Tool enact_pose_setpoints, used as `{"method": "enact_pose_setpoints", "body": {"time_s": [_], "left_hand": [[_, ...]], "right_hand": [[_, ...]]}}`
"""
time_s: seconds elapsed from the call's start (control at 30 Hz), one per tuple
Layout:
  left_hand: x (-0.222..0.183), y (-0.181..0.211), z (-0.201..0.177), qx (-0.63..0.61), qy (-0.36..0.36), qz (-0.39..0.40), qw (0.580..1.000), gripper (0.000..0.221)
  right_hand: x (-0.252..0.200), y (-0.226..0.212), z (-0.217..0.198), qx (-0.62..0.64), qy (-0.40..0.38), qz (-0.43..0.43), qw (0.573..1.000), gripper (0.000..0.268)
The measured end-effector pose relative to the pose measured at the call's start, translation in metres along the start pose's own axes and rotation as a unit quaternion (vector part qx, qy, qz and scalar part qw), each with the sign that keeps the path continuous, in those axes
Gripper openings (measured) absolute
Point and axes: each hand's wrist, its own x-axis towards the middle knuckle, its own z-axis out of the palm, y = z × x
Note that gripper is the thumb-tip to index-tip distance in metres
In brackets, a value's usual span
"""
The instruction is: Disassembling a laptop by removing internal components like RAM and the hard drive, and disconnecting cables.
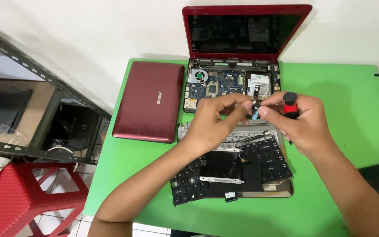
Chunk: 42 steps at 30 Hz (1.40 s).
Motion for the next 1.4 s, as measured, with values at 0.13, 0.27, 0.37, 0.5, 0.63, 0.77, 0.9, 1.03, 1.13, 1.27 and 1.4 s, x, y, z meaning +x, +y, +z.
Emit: {"method": "enact_pose_setpoints", "body": {"time_s": [0.13, 0.27, 0.37, 0.5, 0.63, 0.77, 0.9, 1.03, 1.13, 1.27, 1.4], "left_hand": [[0.0, 0.002, 0.002, 0.027, 0.016, 0.011, 0.999, 0.025], [-0.001, -0.004, -0.002, 0.154, -0.004, 0.178, 0.972, 0.024], [-0.001, -0.012, -0.003, 0.218, -0.026, 0.223, 0.95, 0.033], [0.0, -0.014, -0.001, 0.282, -0.005, 0.26, 0.924, 0.033], [0.0, -0.01, -0.004, 0.26, 0.0, 0.259, 0.93, 0.022], [0.001, 0.005, -0.003, 0.123, 0.022, 0.149, 0.981, 0.013], [0.004, 0.01, -0.008, -0.032, 0.004, 0.011, 0.999, 0.034], [0.006, 0.006, -0.009, -0.102, 0.005, -0.035, 0.994, 0.031], [0.006, 0.006, -0.009, -0.03, 0.023, 0.025, 0.999, 0.028], [0.007, -0.004, -0.013, 0.216, 0.014, 0.153, 0.964, 0.015], [0.009, -0.034, -0.017, 0.321, -0.145, 0.116, 0.929, 0.01]], "right_hand": [[0.001, 0.005, 0.0, 0.008, 0.007, 0.009, 1.0, 0.012], [-0.001, -0.003, 0.002, 0.021, -0.003, 0.012, 1.0, 0.009], [-0.001, -0.006, 0.003, 0.047, -0.01, 0.02, 0.999, 0.009], [-0.001, -0.002, 0.002, 0.073, -0.019, 0.017, 0.997, 0.012], [-0.004, -0.006, 0.002, 0.084, -0.04, 0.014, 0.996, 0.013], [-0.003, -0.005, -0.001, 0.086, -0.038, -0.017, 0.995, 0.019], [0.0, -0.007, -0.003, 0.111, -0.033, 0.001, 0.993, 0.023], [0.001, -0.008, -0.003, 0.121, -0.038, 0.014, 0.992, 0.023], [0.002, -0.007, -0.003, 0.12, -0.044, 0.015, 0.992, 0.024], [0.008, -0.006, -0.002, 0.146, -0.038, 0.04, 0.988, 0.034], [0.021, 0.005, -0.008, 0.232, -0.026, 0.059, 0.971, 0.04]]}}
